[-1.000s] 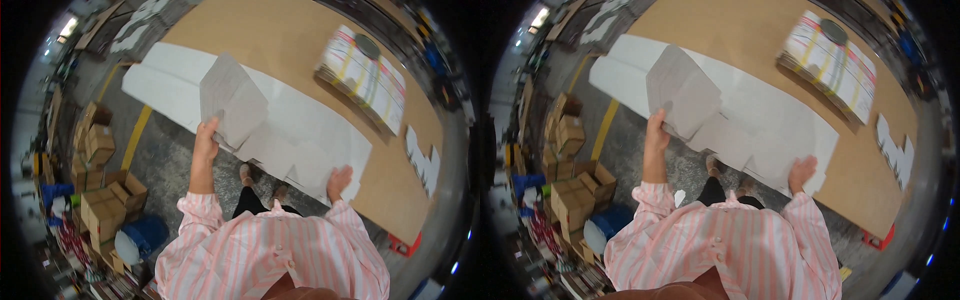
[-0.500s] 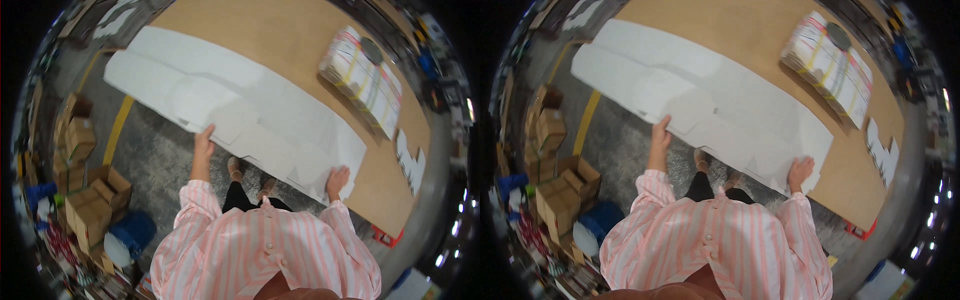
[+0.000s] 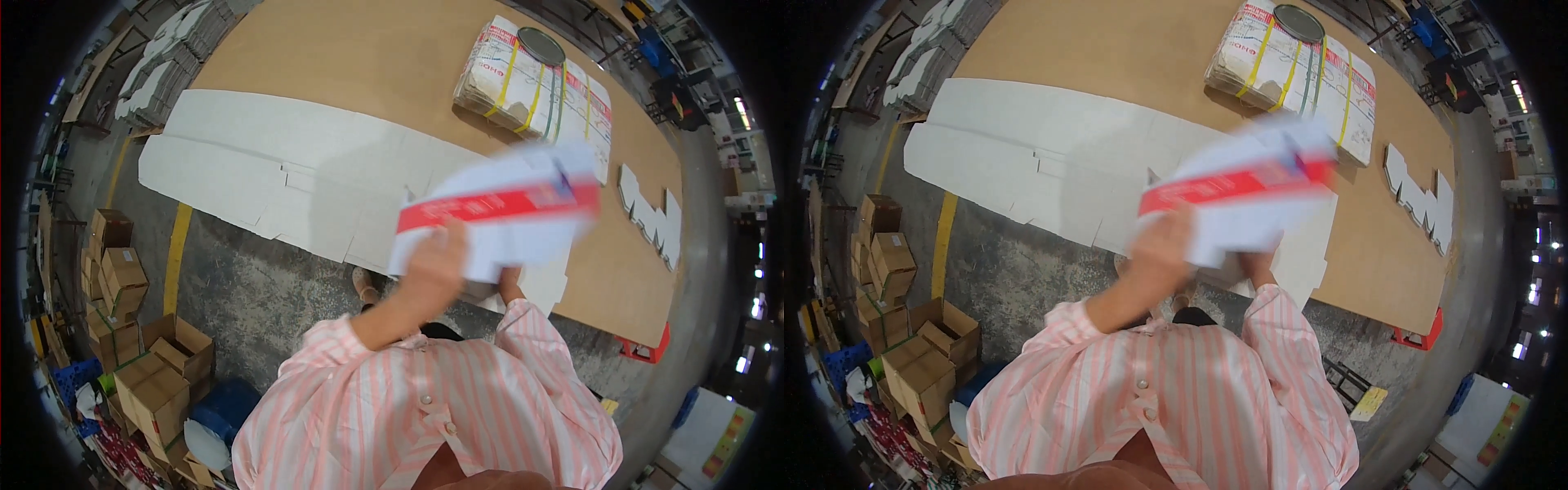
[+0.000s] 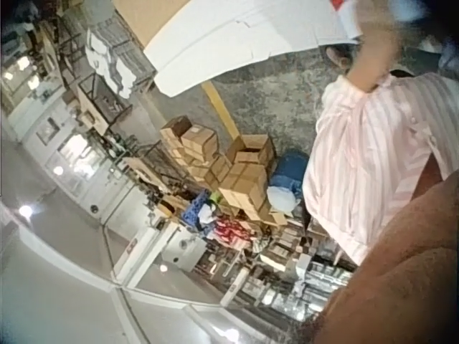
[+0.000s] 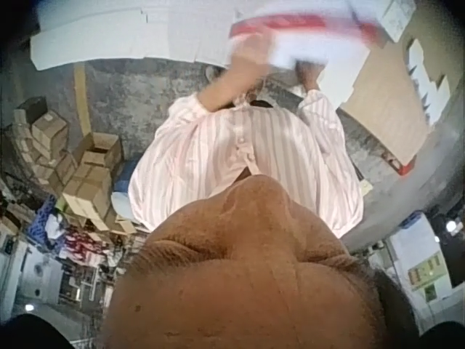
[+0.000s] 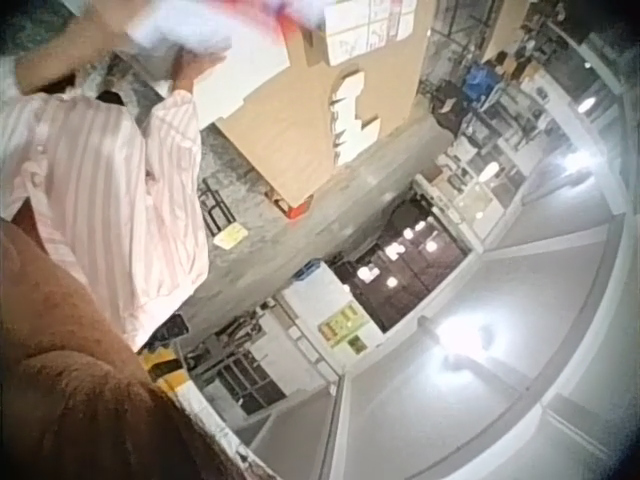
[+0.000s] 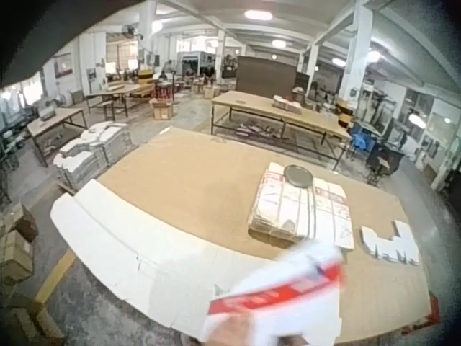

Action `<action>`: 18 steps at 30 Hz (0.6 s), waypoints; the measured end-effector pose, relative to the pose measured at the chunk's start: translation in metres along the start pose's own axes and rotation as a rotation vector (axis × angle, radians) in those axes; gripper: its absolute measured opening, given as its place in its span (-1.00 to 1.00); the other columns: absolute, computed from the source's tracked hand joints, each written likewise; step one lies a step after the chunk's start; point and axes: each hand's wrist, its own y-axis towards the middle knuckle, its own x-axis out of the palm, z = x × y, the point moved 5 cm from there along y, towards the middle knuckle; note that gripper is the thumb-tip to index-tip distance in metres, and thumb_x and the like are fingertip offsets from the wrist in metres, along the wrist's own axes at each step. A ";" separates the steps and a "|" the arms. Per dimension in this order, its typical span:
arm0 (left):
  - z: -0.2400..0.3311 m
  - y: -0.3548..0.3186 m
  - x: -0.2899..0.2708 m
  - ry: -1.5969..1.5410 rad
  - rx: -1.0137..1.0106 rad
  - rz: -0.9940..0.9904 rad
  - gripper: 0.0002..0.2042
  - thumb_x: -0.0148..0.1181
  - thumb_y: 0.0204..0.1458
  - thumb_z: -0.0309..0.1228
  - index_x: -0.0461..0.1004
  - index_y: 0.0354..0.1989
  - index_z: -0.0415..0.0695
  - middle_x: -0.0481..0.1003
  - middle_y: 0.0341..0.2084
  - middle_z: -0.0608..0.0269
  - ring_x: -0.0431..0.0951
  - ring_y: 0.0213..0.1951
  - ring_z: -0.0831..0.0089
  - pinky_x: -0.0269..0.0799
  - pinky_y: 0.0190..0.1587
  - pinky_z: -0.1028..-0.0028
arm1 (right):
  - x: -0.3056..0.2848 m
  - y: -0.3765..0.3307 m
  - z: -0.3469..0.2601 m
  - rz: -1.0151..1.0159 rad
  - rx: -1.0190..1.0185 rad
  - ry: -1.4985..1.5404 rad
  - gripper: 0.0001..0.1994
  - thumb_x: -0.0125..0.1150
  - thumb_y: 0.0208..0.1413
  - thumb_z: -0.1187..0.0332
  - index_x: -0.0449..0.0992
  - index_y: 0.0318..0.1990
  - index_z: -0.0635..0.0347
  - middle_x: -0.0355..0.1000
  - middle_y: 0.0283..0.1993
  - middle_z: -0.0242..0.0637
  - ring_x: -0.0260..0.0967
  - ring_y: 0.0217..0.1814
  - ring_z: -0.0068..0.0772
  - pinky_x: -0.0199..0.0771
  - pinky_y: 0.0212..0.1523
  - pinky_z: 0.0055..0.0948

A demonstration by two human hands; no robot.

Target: Sort and stack large white cardboard or paper sheets on a work table.

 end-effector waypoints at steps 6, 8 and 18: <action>0.071 -0.035 0.102 0.545 0.402 -0.321 -0.61 -0.02 -0.22 -0.45 0.35 -0.16 -0.43 0.39 -0.24 -0.26 0.44 -0.31 -0.01 0.36 -0.31 0.22 | 0.008 -0.002 0.004 0.042 -0.003 -0.128 -0.38 -0.11 0.05 0.03 -0.01 0.24 0.08 -0.25 0.32 0.00 -0.43 0.36 0.06 -0.45 0.25 0.07; 0.050 -0.022 0.070 0.242 0.276 -0.119 -0.59 0.04 -0.24 -0.45 0.34 -0.15 -0.41 0.38 -0.22 -0.22 0.43 -0.25 -0.04 0.35 -0.29 0.23 | 0.010 -0.002 0.008 0.059 0.021 -0.179 -0.38 -0.10 0.05 0.04 -0.01 0.24 0.08 -0.25 0.32 -0.01 -0.42 0.36 0.06 -0.45 0.25 0.07; -0.219 -0.124 0.010 -1.417 -1.188 0.802 -0.63 0.10 -0.03 -0.42 0.28 -0.03 -0.28 0.39 -0.14 0.16 0.40 -0.11 0.35 0.31 -0.05 0.40 | 0.001 -0.003 0.009 0.198 0.038 -0.135 -0.37 -0.11 0.05 0.02 -0.03 0.25 0.06 -0.26 0.32 -0.01 -0.42 0.37 0.05 -0.45 0.24 0.09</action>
